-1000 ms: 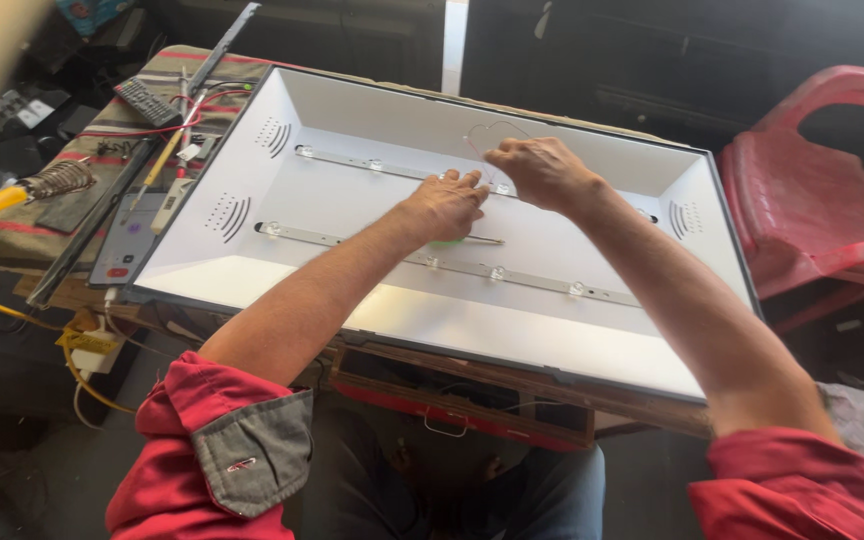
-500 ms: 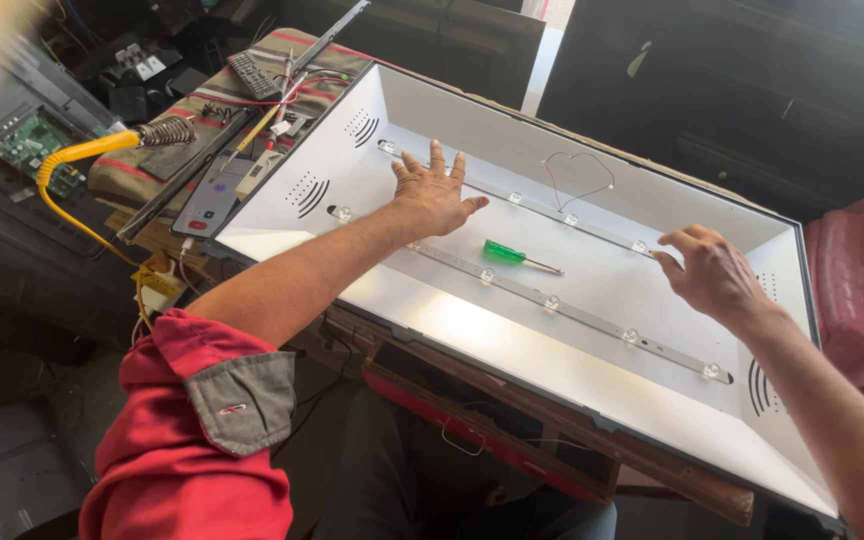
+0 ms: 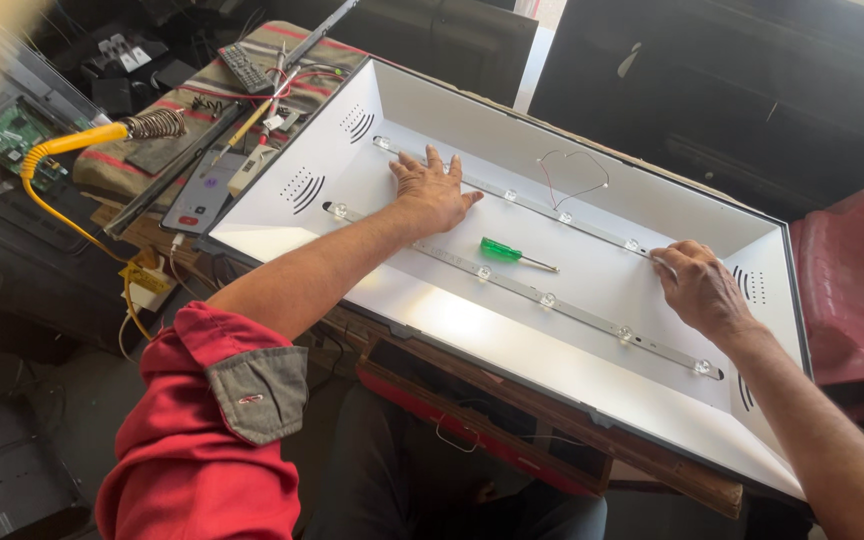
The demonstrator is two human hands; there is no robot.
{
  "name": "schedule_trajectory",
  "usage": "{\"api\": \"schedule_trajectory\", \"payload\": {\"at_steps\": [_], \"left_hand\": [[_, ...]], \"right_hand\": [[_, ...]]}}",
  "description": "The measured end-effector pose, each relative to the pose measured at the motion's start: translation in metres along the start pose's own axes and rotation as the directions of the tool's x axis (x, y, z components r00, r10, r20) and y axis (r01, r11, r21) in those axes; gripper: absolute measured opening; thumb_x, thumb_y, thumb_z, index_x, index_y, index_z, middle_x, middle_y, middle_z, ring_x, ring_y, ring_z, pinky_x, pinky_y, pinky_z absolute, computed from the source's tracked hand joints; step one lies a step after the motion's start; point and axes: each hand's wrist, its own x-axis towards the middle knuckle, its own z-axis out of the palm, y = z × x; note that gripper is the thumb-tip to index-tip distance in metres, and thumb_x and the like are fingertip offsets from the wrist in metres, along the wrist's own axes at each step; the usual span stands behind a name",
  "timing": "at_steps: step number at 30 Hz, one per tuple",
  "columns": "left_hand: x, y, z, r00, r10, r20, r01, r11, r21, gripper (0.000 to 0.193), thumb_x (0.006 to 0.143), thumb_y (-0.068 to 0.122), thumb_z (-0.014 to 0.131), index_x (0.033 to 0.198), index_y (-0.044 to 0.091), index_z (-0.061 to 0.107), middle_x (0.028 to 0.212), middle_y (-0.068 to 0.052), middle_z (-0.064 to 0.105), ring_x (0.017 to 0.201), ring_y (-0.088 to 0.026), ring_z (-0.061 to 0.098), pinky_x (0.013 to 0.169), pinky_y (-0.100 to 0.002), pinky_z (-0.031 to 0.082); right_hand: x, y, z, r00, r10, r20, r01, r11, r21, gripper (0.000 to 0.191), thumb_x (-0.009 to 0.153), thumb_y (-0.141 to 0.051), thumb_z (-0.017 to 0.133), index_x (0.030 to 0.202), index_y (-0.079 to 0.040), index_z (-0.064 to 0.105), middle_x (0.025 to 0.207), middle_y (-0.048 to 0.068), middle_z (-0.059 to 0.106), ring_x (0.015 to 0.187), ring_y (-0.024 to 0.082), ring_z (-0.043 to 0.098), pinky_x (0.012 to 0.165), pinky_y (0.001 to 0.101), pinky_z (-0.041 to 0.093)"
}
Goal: The person works on a disassembled TV backlight panel on a repair bench. They use pliers to detach and remove an LED light strip from the panel, then position and align LED strips inside the panel housing, adjusting them by hand and pressing them into place.
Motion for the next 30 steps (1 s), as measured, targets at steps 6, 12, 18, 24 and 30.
{"api": "schedule_trajectory", "payload": {"at_steps": [6,12,18,24,30], "left_hand": [[0.003,0.002,0.001,1.000,-0.005,0.020,0.005,1.000,0.028,0.078,0.103,0.064,0.027,0.164,0.016,0.017,0.166,-0.028,0.012,0.146,-0.064,0.017,0.118,-0.071,0.017],[0.003,0.001,0.000,1.000,-0.017,0.003,0.017,1.000,-0.024,0.076,0.102,0.063,0.030,0.164,0.019,0.020,0.166,-0.026,0.015,0.148,-0.061,0.016,0.120,-0.070,0.015],[0.007,0.003,0.004,0.999,-0.038,-0.028,0.038,0.999,-0.023,0.080,0.102,0.066,0.034,0.164,0.017,0.020,0.167,-0.027,0.015,0.147,-0.062,0.017,0.117,-0.071,0.015],[0.012,0.006,0.012,0.996,-0.025,-0.084,0.024,1.000,-0.006,0.083,0.099,0.069,0.037,0.164,0.018,0.022,0.166,-0.027,0.018,0.145,-0.063,0.021,0.113,-0.075,0.018],[0.007,0.008,0.009,0.999,-0.045,-0.029,0.044,0.999,-0.029,0.083,0.097,0.068,0.038,0.163,0.020,0.022,0.166,-0.025,0.017,0.147,-0.059,0.016,0.117,-0.070,0.015]], "right_hand": [[-0.001,-0.001,0.002,1.000,0.014,-0.018,-0.014,1.000,-0.025,0.022,0.099,-0.011,0.064,0.116,-0.006,0.076,0.119,0.014,0.071,0.117,0.031,0.065,0.101,0.0407,0.053],[-0.001,-0.002,0.002,1.000,0.021,-0.002,-0.021,1.000,-0.022,0.024,0.098,-0.010,0.064,0.117,-0.006,0.076,0.119,0.015,0.070,0.118,0.030,0.065,0.101,0.0407,0.053],[0.000,-0.002,0.001,1.000,0.004,-0.013,-0.004,1.000,-0.001,0.022,0.097,-0.007,0.065,0.116,-0.006,0.076,0.116,0.016,0.070,0.114,0.032,0.065,0.099,0.0419,0.053],[-0.004,0.034,-0.014,0.969,-0.048,-0.242,0.056,0.998,0.024,0.024,0.090,-0.001,0.070,0.113,0.000,0.074,0.113,0.022,0.069,0.112,0.041,0.063,0.099,0.0464,0.051],[-0.020,0.067,-0.034,0.972,0.193,-0.131,-0.180,0.978,0.107,0.015,0.096,-0.008,0.070,0.107,-0.002,0.078,0.105,0.018,0.072,0.104,0.035,0.067,0.091,0.0438,0.053]]}}
